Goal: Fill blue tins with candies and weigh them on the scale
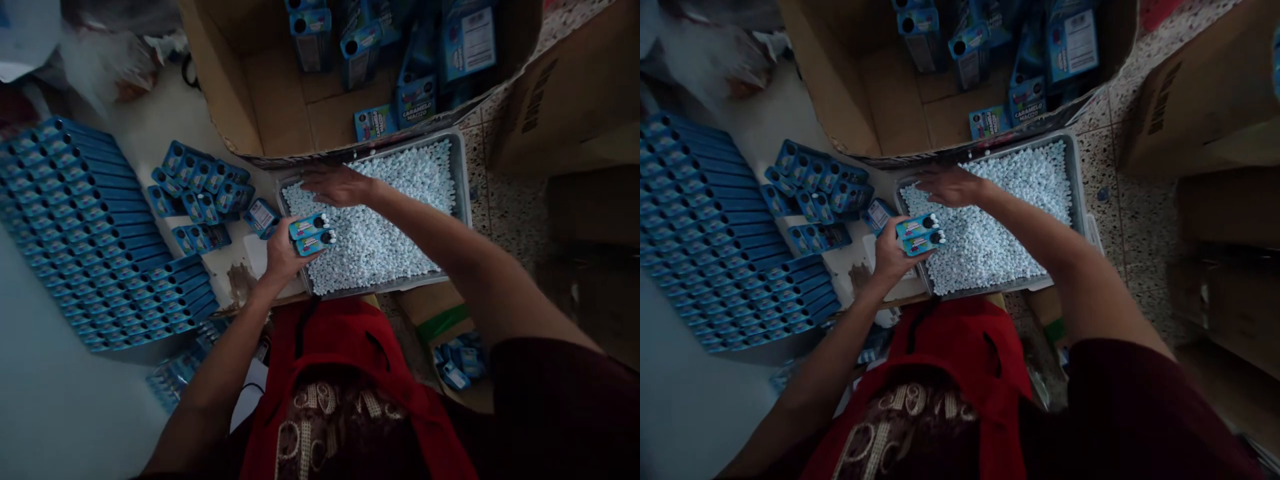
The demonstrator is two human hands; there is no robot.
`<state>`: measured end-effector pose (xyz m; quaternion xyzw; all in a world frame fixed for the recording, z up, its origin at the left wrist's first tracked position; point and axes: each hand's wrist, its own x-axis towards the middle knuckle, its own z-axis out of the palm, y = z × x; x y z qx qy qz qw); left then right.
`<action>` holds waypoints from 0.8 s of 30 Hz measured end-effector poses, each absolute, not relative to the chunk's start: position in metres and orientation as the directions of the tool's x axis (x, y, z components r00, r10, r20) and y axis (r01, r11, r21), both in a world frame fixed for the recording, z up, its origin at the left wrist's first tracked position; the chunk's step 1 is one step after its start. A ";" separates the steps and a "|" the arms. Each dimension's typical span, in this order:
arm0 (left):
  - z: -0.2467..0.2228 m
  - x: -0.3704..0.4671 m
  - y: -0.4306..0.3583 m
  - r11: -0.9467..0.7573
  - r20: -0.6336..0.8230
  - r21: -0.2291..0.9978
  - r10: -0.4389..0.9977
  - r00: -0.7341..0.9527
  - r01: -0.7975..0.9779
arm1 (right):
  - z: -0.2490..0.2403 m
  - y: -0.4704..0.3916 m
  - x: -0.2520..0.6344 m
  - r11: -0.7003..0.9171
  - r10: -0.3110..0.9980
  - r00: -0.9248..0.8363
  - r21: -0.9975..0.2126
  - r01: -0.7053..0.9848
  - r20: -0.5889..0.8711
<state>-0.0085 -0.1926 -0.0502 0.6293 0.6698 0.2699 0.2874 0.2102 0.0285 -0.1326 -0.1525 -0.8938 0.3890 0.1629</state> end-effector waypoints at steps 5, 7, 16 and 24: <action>-0.044 -0.009 -0.199 0.186 -0.122 0.596 0.982 -0.141 0.781 | -0.166 0.037 0.226 0.670 0.399 -0.894 -0.730 0.132 0.204; -0.038 -0.001 -0.190 0.216 -0.207 0.474 0.970 -0.130 0.854 | -0.167 0.011 0.248 0.639 0.500 -0.838 -0.746 0.189 0.216; -0.030 0.076 -0.112 0.139 -0.418 0.184 0.907 -0.050 0.973 | -0.146 -0.078 0.244 -0.108 0.964 -0.231 -0.988 0.111 -0.132; -0.032 0.055 -0.133 0.019 -0.151 0.643 0.983 0.103 0.766 | -0.075 -0.086 0.252 -0.360 0.888 0.004 -0.703 -0.614 -0.459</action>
